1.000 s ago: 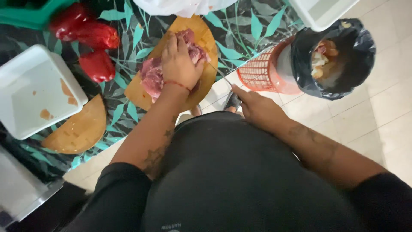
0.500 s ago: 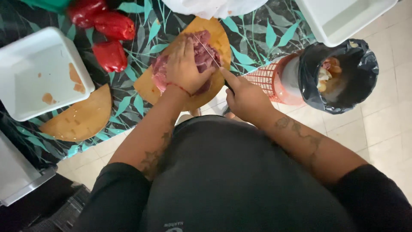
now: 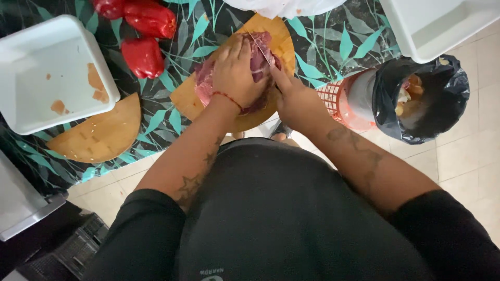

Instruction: The person removes a large piece of raw red meat from a plastic bag and places it on a wooden cutting board. They then use a knife to slice the meat into smaller strips and cubes on the board.

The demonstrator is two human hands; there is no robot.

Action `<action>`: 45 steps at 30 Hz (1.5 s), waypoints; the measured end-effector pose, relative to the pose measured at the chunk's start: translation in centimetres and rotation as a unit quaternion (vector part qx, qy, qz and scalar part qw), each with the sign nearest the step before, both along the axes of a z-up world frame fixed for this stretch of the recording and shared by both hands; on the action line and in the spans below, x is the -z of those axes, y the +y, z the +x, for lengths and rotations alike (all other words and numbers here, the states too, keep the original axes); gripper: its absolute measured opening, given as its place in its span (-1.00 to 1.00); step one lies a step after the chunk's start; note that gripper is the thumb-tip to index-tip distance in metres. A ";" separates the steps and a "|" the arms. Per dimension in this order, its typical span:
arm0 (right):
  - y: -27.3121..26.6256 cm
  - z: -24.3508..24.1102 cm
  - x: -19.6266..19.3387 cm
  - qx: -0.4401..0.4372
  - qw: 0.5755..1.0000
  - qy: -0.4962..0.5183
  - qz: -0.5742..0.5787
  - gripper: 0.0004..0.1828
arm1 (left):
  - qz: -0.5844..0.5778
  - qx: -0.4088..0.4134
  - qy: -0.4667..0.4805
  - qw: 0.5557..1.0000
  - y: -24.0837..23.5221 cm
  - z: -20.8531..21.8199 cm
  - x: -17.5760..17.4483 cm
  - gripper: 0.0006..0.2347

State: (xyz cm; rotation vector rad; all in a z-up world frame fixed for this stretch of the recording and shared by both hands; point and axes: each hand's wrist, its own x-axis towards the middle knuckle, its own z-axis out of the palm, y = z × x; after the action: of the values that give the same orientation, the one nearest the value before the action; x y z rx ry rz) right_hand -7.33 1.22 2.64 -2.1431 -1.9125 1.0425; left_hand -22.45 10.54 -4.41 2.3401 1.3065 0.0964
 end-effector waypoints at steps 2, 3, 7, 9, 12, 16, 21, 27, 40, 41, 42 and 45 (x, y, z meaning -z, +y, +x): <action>0.7 0.3 1.0 -0.012 1.000 -0.003 0.020 -0.40 | 0.011 0.001 0.006 1.000 0.0 0.1 0.9 -0.29; 1.1 0.5 1.5 -0.027 0.999 -0.006 0.043 -0.39 | 0.024 0.001 0.013 1.000 0.2 0.1 1.3 -0.29; 0.6 0.7 -2.3 -0.025 0.999 0.015 -0.046 -0.39 | -0.044 -0.004 0.040 0.998 0.1 0.1 -0.3 -0.26; -0.5 0.8 -3.8 0.000 0.995 0.003 -0.102 -0.39 | -0.013 0.019 0.044 0.999 -0.1 0.0 0.2 -0.23; -1.2 1.3 0.5 -0.012 1.000 0.003 -0.005 -0.36 | -0.019 0.020 0.045 0.999 0.1 0.1 -0.2 -0.25; 0.7 0.5 1.2 -0.012 0.999 0.029 0.034 -0.47 | -0.053 0.016 0.040 0.998 -0.1 0.1 -0.3 -0.31; -0.8 1.7 3.9 -0.044 0.993 0.018 0.108 -0.43 | -0.052 -0.031 -0.085 0.995 0.1 0.3 -1.0 -0.29; -0.1 1.4 1.9 0.000 1.000 0.001 -0.021 -0.30 | 0.076 0.026 -0.176 0.981 -1.1 0.4 2.7 -0.74; -0.8 1.6 0.7 -0.023 0.999 0.035 -0.005 -0.38 | 0.064 0.004 -0.116 0.991 -0.9 0.9 3.1 -0.74; -1.0 1.5 0.6 -0.010 0.999 0.033 -0.026 -0.36 | 0.066 0.000 -0.113 0.991 -0.9 0.9 3.4 -0.76; -1.2 1.5 0.5 0.003 0.998 0.031 -0.046 -0.35 | 0.068 -0.003 -0.110 0.992 -0.9 0.9 3.7 -0.78; -2.6 1.9 1.4 -0.006 0.999 0.023 -0.045 -0.31 | 0.067 -0.005 -0.106 0.992 -0.9 0.9 3.2 -0.73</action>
State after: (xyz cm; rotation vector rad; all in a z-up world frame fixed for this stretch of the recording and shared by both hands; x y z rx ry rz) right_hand -5.39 -1.39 1.26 -2.1358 -1.8952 1.1908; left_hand -21.59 9.65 -7.56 2.3579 1.2394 0.4360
